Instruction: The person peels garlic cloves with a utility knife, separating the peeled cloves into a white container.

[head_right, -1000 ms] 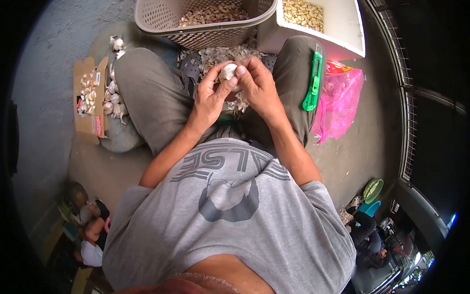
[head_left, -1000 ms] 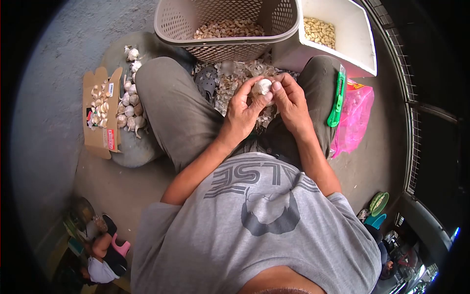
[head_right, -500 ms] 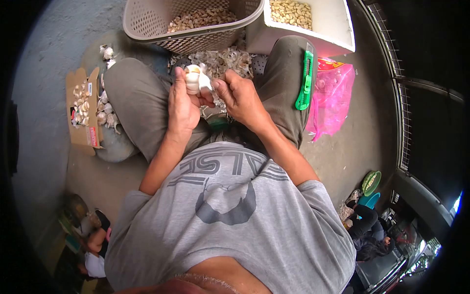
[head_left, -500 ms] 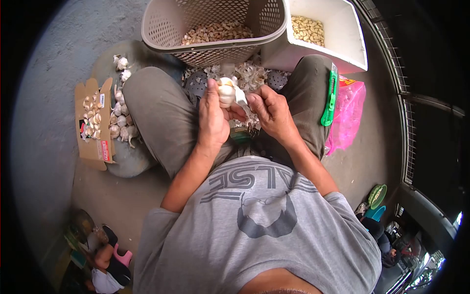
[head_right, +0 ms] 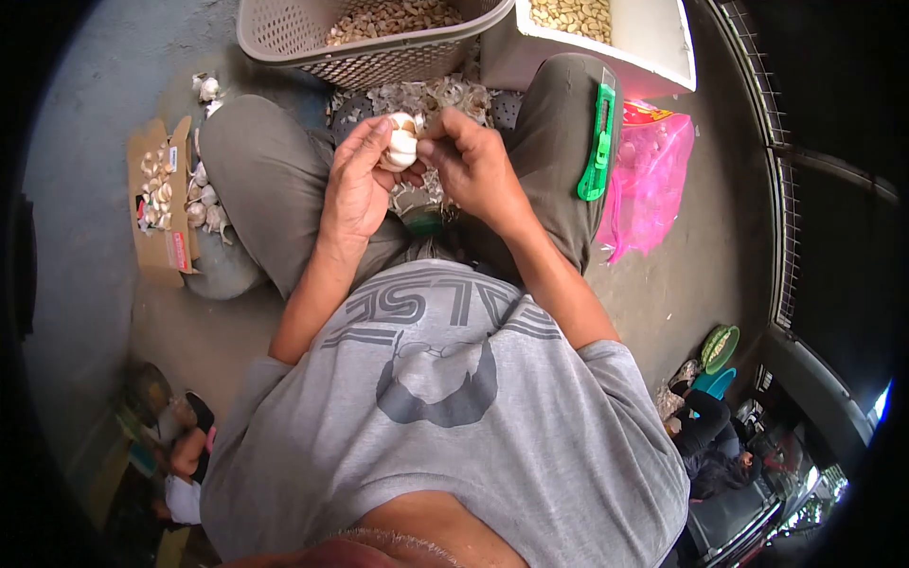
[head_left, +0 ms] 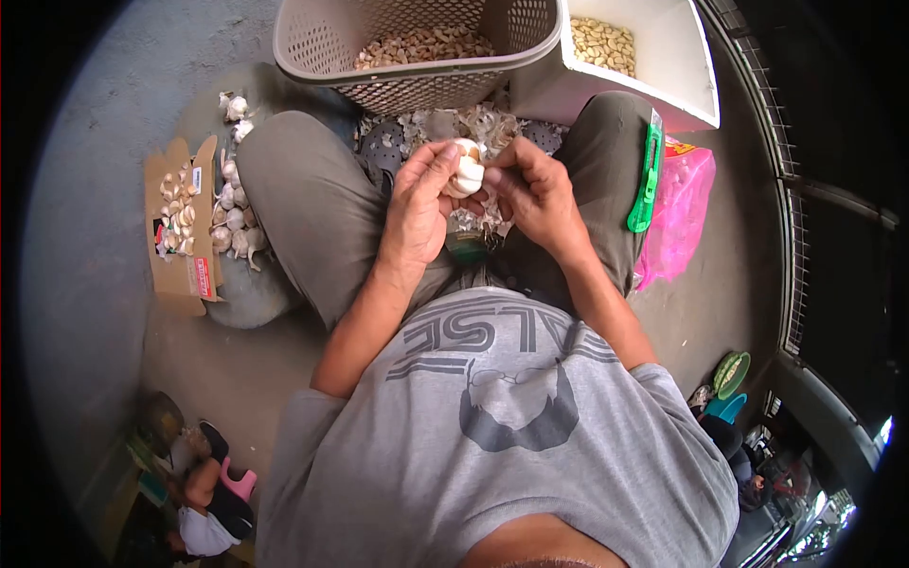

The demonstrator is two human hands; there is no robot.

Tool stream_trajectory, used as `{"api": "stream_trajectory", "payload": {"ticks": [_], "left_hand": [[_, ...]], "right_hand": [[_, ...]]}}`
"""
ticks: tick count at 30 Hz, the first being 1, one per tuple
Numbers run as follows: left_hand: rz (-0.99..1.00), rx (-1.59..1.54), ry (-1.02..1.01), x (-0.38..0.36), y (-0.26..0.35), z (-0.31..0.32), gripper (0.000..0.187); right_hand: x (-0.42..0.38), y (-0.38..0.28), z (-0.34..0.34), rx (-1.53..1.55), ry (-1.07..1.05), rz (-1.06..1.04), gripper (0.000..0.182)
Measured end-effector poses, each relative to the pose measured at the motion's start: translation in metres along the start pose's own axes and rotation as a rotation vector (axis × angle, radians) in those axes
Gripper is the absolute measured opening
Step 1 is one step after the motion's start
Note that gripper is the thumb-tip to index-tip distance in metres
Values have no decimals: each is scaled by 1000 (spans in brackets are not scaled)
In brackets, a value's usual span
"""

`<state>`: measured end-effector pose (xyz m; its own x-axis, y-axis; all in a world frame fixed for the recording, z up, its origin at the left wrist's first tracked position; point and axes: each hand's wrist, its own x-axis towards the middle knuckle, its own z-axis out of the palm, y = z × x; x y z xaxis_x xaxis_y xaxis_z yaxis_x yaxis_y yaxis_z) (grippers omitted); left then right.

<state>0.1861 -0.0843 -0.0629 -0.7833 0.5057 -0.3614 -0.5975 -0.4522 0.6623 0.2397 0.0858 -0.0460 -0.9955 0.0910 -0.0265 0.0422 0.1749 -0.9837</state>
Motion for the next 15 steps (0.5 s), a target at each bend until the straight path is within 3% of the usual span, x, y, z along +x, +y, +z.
{"api": "stream_trajectory", "payload": {"ticks": [2,3,6,8,9,11,13,15], "left_hand": [[14,-43,3,-1,0,-2,35],[63,-91,52,0,0,-4,37],[163,-197,153,9,9,-20,34],[196,-108,152,7,14,-23,28],[194,-69,149,7,15,-17,27],[165,-41,82,6,11,-9,27],[139,30,44,3,7,-1,27],[136,119,42,0,2,5,25]], "right_hand": [[3,-1,-7,411,-15,157,9],[5,-4,-7,544,50,127,9],[9,3,-14,619,89,22,21],[13,11,-6,109,51,-184,53],[12,11,-6,-253,46,-277,54],[10,9,-4,-405,14,-268,55],[11,0,4,22,-46,-77,56],[10,-2,3,-132,-73,-124,56]]}}
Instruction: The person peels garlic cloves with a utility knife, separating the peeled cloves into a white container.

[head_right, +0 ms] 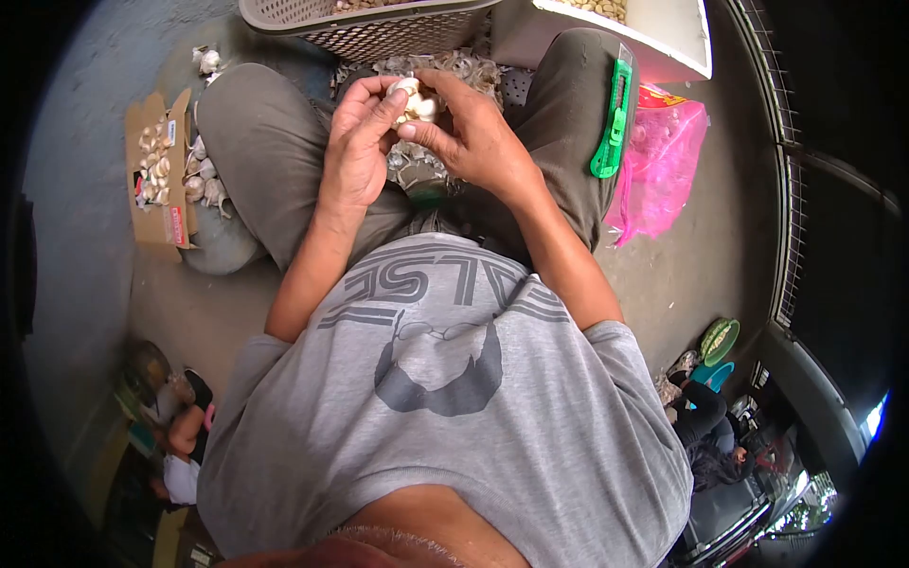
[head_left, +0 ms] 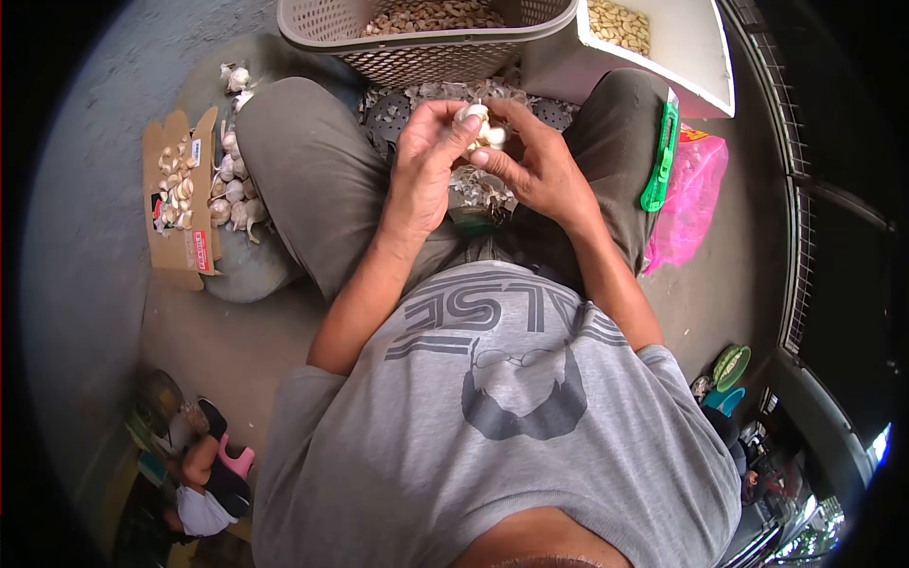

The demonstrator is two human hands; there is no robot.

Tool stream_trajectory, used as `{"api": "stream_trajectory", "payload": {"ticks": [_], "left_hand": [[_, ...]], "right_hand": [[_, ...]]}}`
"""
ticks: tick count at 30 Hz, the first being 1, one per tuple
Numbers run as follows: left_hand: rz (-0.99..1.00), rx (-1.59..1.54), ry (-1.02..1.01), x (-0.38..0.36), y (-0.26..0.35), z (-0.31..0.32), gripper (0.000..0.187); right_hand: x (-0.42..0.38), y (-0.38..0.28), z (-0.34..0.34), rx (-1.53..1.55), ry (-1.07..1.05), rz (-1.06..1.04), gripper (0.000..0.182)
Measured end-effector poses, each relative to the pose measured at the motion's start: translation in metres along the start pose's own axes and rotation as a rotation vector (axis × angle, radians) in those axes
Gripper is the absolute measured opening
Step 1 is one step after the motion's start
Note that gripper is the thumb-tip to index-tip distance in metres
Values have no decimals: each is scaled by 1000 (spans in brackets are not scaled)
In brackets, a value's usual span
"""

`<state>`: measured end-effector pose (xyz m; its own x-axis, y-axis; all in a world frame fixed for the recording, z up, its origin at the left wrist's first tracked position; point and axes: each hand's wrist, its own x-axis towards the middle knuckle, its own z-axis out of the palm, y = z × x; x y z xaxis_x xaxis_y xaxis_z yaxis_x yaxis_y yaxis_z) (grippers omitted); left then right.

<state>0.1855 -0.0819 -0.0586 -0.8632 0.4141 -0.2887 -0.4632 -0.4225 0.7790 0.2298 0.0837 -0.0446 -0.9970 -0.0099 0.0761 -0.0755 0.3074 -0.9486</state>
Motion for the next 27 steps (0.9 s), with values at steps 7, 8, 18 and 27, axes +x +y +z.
{"api": "stream_trajectory", "payload": {"ticks": [7,8,18,27], "left_hand": [[186,110,29,7,-13,-7,27],[174,176,26,8,-10,-12,30],[103,149,-2,6,-5,3,25],[74,29,72,10,-5,-2,14]], "right_hand": [[-6,-5,1,38,21,11,46],[-7,-6,0,78,18,49,45],[-1,-2,-3,-43,64,2,48],[-5,-5,-10,422,-14,275,50]]}}
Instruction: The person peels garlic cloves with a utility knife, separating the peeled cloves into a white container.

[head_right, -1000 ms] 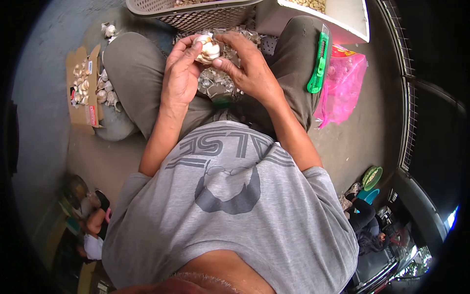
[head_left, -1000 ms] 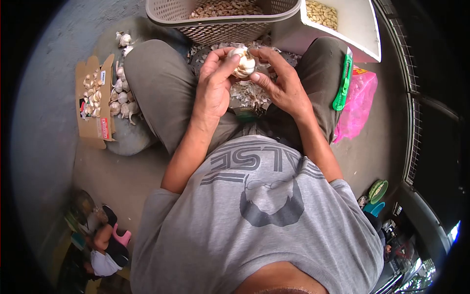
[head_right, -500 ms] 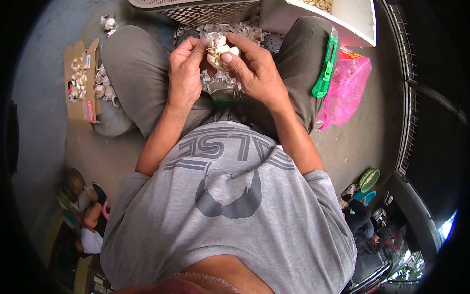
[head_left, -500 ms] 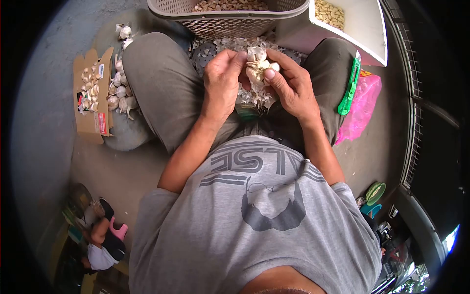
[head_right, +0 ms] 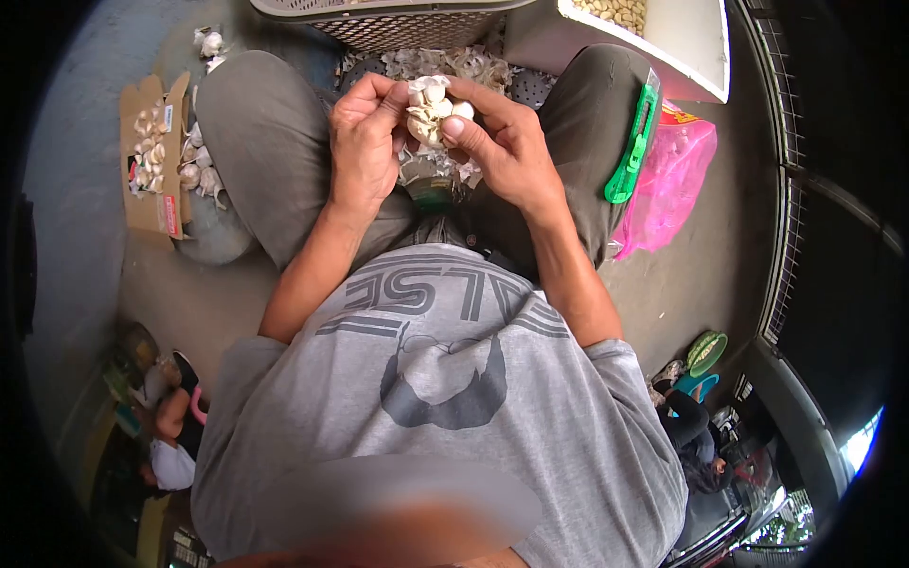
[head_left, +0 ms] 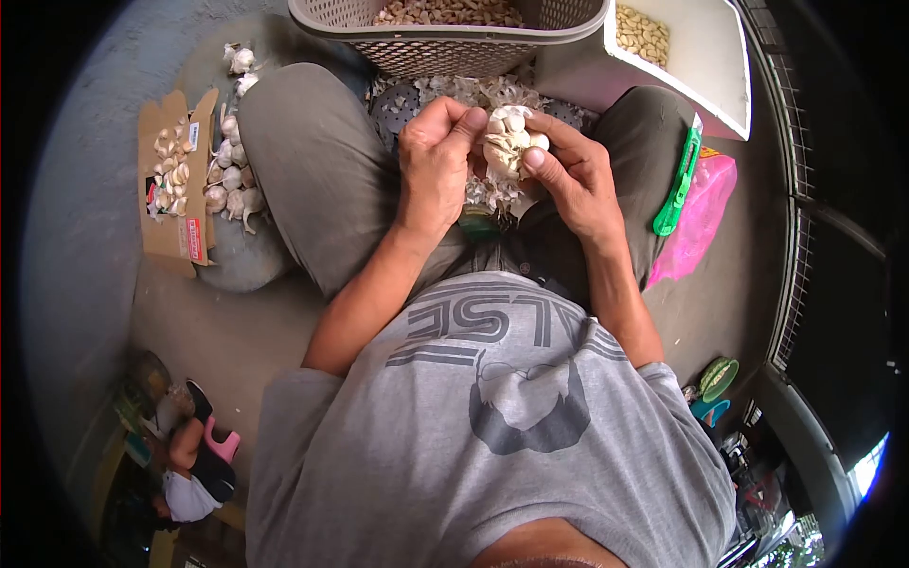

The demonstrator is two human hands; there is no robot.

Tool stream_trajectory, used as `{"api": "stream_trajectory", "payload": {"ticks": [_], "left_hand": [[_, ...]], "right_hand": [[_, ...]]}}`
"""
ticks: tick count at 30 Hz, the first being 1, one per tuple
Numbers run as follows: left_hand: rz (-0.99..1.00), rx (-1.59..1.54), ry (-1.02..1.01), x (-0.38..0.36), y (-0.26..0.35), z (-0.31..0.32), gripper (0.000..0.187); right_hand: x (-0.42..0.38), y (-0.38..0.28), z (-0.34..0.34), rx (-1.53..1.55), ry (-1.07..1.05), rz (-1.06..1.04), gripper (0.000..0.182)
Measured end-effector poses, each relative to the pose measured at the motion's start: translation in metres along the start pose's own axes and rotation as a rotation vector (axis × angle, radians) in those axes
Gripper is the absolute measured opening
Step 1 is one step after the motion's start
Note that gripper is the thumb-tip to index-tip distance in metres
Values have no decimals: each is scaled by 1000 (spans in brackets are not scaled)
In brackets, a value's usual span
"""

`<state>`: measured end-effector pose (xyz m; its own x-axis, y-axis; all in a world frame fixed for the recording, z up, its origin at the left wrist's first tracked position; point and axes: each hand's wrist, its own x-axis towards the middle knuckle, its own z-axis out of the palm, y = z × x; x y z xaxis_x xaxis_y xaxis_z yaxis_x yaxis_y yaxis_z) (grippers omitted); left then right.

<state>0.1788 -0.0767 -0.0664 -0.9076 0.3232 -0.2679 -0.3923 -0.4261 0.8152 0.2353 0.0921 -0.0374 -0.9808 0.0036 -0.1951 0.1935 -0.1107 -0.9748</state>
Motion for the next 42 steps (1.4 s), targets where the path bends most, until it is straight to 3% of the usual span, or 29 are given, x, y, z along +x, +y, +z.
{"api": "stream_trajectory", "payload": {"ticks": [4,8,9,12,16,23,26,27,28,36,42], "left_hand": [[-44,11,49,-3,-6,7,22],[14,109,-45,-2,-3,14,30],[54,223,-77,-2,-5,9,29],[32,182,-70,1,-6,-2,24],[-103,-59,-13,1,1,-10,18],[-21,99,41,0,-7,-10,21],[-68,-87,7,-9,14,21,30],[-98,-57,-143,-6,9,14,39],[-105,-16,-146,-5,2,10,39],[-123,56,-95,-9,-3,9,37],[-93,126,-91,-11,-6,10,35]], "right_hand": [[4,4,1,-38,32,-11,51],[10,13,7,-262,84,-248,47],[8,14,7,-241,82,-169,43],[2,7,8,-265,42,-156,42],[-4,5,9,-307,4,-194,36],[-3,-1,4,55,58,-54,39],[6,17,4,-174,178,-222,38],[7,17,5,-254,189,-205,36],[7,14,6,-370,177,-235,36],[-3,-4,16,-619,118,-135,28],[3,10,15,-438,69,-225,26]]}}
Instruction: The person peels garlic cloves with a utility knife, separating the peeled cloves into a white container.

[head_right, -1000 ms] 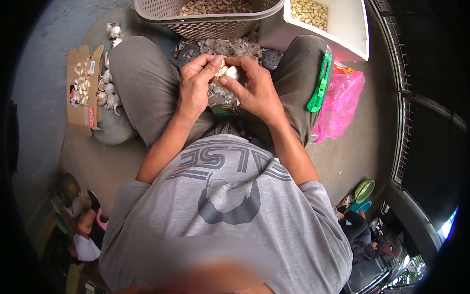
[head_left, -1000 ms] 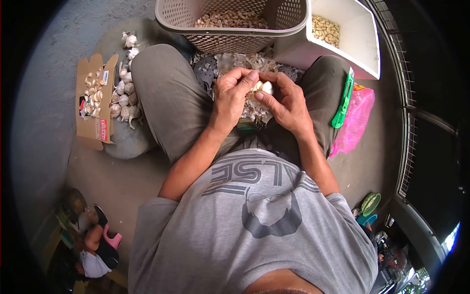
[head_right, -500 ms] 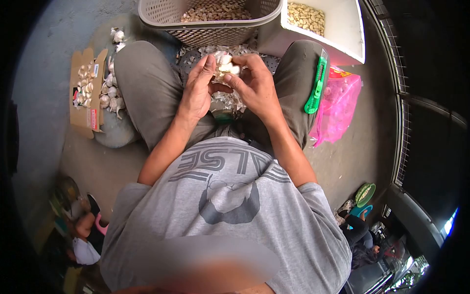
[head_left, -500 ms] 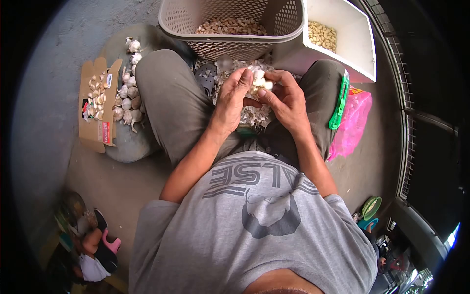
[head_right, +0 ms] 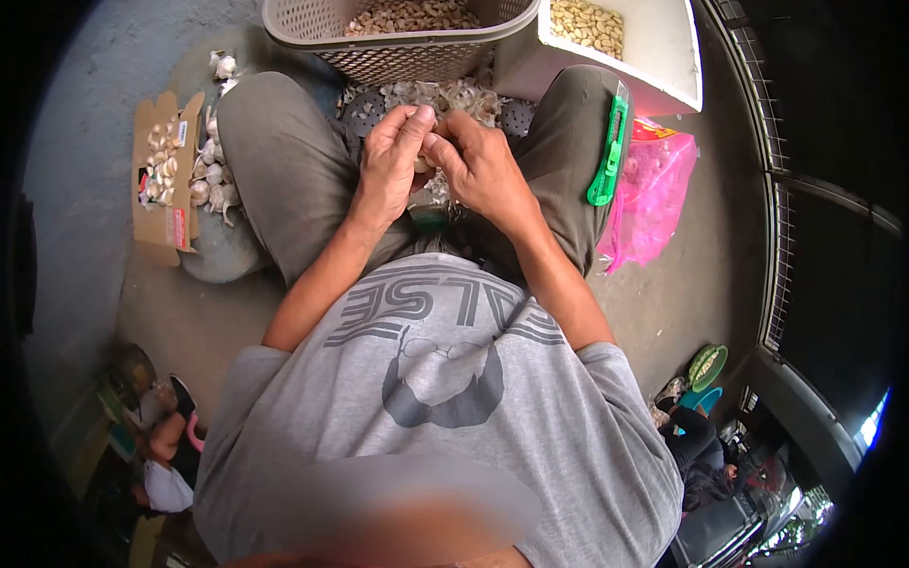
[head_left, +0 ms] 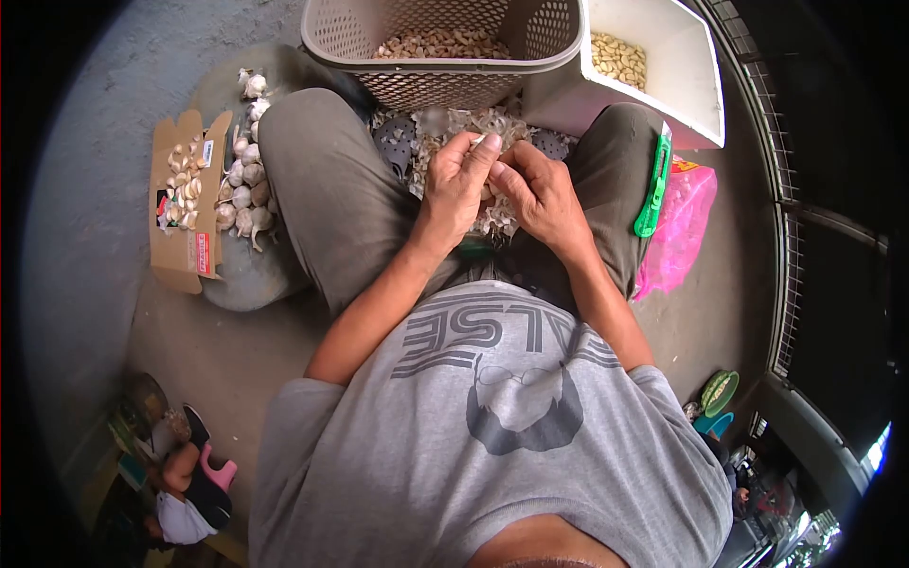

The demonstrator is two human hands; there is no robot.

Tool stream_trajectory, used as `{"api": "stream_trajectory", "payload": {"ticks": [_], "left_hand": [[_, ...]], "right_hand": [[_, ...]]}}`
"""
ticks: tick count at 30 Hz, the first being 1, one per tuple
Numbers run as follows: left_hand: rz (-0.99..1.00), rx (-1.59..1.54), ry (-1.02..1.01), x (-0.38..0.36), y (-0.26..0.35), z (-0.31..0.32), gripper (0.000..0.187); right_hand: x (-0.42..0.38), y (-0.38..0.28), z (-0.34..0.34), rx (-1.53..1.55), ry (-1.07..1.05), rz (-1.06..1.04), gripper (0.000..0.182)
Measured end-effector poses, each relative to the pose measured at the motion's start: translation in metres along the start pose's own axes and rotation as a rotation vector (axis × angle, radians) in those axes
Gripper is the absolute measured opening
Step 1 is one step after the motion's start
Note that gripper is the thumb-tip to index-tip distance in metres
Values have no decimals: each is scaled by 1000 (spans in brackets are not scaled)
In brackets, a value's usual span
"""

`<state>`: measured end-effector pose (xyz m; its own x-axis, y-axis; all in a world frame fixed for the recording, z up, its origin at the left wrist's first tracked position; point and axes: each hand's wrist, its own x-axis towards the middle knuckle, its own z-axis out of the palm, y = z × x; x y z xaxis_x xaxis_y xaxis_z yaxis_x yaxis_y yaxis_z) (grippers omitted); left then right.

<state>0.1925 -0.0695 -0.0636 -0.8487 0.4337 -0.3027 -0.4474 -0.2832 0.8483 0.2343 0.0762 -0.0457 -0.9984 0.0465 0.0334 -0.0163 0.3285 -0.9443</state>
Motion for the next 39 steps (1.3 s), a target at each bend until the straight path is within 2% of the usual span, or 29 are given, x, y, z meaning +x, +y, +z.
{"api": "stream_trajectory", "payload": {"ticks": [4,7,9,12,13,16,17,20,24,27,30,31,34,38,39], "left_hand": [[-19,6,-9,-1,-1,-6,35],[-208,-288,5,-6,7,-5,36],[-158,-193,37,-4,6,-3,37],[-118,-159,51,-1,6,-3,39],[-107,-165,58,1,6,-5,40],[-27,-145,46,0,1,-5,40],[-33,-142,29,-1,1,-6,39],[26,-130,33,-2,-5,-5,37],[3,-52,61,-3,-4,-8,35],[-33,-147,126,-6,0,4,36],[56,-68,145,0,2,5,37],[109,-4,127,2,2,5,37],[279,188,92,8,-1,0,39],[189,73,34,7,-11,-6,38],[95,-60,52,3,-8,-4,35]], "right_hand": [[-2,-9,0,-136,3,-8,25],[1,-1,1,-184,37,2,24],[1,4,-1,-209,35,0,23],[1,-2,-2,115,110,147,22],[2,-1,-5,74,130,133,23],[2,-5,-5,-130,-1,-125,24],[-3,-10,-2,-216,-18,-103,25],[-3,-17,-1,-97,-70,13,24],[-4,-21,6,-149,-36,-26,22],[1,-2,8,-174,101,-101,20],[-2,1,4,-149,48,6,21],[-4,-1,5,-47,49,91,23],[0,-19,0,145,69,167,25],[2,-1,2,4,-3,22,32],[4,0,4,113,4,48,33]]}}
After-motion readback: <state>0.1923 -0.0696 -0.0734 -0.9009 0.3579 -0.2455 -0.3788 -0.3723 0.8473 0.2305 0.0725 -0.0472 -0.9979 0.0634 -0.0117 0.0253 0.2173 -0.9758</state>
